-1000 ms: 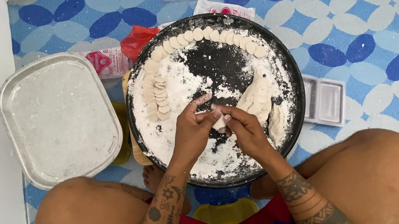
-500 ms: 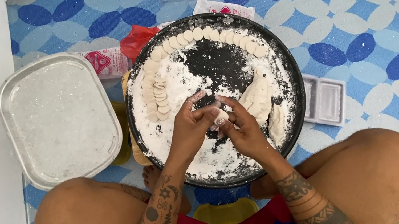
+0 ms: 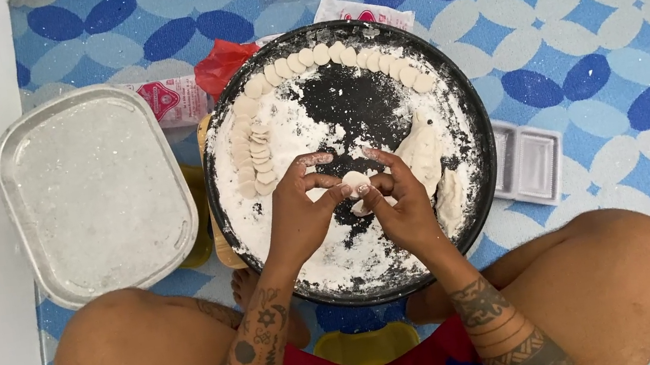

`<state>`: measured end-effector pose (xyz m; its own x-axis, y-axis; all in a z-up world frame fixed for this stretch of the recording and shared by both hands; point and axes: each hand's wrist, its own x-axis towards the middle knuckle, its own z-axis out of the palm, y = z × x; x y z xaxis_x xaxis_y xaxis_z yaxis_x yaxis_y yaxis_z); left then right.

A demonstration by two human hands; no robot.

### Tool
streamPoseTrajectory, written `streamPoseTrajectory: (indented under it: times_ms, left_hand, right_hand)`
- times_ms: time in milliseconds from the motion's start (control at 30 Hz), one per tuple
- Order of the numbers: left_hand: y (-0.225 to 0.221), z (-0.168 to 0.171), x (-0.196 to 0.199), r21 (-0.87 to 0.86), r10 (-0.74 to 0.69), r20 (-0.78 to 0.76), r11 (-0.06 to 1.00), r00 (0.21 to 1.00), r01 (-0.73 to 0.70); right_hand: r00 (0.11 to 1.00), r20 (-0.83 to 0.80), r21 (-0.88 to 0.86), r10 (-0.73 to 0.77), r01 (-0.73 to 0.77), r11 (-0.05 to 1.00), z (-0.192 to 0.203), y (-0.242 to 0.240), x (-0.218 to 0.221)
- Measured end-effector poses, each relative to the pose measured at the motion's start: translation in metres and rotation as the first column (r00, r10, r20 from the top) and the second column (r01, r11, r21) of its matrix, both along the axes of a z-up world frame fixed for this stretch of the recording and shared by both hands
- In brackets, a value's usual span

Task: The person is pinching small pieces of dough from a larger mass, rolling them into small balls, and placing them on a tray.

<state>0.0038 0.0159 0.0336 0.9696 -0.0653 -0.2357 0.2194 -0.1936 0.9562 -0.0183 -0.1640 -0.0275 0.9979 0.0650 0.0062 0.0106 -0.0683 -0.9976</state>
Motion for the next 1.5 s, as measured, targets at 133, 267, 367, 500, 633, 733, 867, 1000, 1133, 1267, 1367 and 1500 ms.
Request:
streamPoseTrajectory:
  times_ms: [133,267,367,500,633,733,867,1000,1133,1267,1367,1500]
  left_hand:
    - [0.004,-0.002,0.000,-0.011,-0.023,-0.006,1.000,1.000,0.023]
    - [0.006,-0.023,0.003,-0.007,-0.018,-0.028,1.000,0.999,0.018]
    - [0.006,-0.023,0.001,-0.019,-0.020,-0.046,1.000,0.999,0.019]
    - [0.000,-0.018,0.001,-0.047,-0.039,-0.100,0.998,0.994,0.034]
    - [-0.003,-0.036,0.001,-0.010,-0.018,-0.139,1.000,0.990,0.017]
    - [0.004,-0.052,0.009,0.095,0.036,-0.139,0.995,0.990,-0.023]
    - [0.026,-0.082,0.039,0.334,0.216,-0.083,0.926,0.973,-0.177]
    - [0.057,-0.123,0.092,0.401,0.335,0.075,0.852,0.939,-0.336]
    - [0.071,-0.155,0.112,0.349,0.351,0.133,0.859,0.927,-0.375]
    - [0.067,-0.184,0.124,0.324,0.448,0.172,0.815,0.877,-0.480]
    - [0.064,-0.188,0.125,0.392,0.452,0.188,0.779,0.872,-0.489]
    - [0.059,-0.174,0.122,0.544,0.327,0.382,0.676,0.865,-0.496]
  right_hand:
    - [0.998,-0.058,0.057,0.004,-0.001,0.998,0.009,0.001,0.001]
    - [0.999,-0.050,-0.020,-0.009,0.008,1.000,0.005,0.001,0.004]
    - [0.999,-0.050,-0.033,-0.013,0.011,0.999,0.008,0.001,0.003]
    - [0.998,-0.067,-0.051,-0.011,0.007,0.999,0.009,0.000,0.003]
    - [0.996,-0.091,-0.093,0.007,-0.015,0.996,0.011,0.004,0.001]
    - [0.988,-0.151,-0.160,0.037,-0.061,0.985,0.022,0.008,0.000]
    - [0.963,-0.264,-0.367,0.055,-0.153,0.917,0.029,0.010,0.001]
    - [0.946,-0.317,-0.458,0.061,-0.210,0.864,0.015,0.005,0.002]
    - [0.946,-0.313,-0.474,0.082,-0.230,0.850,0.022,0.009,0.005]
    - [0.939,-0.323,-0.502,0.119,-0.277,0.819,0.029,0.004,0.008]
    - [0.929,-0.349,-0.507,0.124,-0.299,0.809,0.029,-0.001,0.006]
    - [0.931,-0.340,-0.518,0.131,-0.302,0.800,0.029,-0.005,0.005]
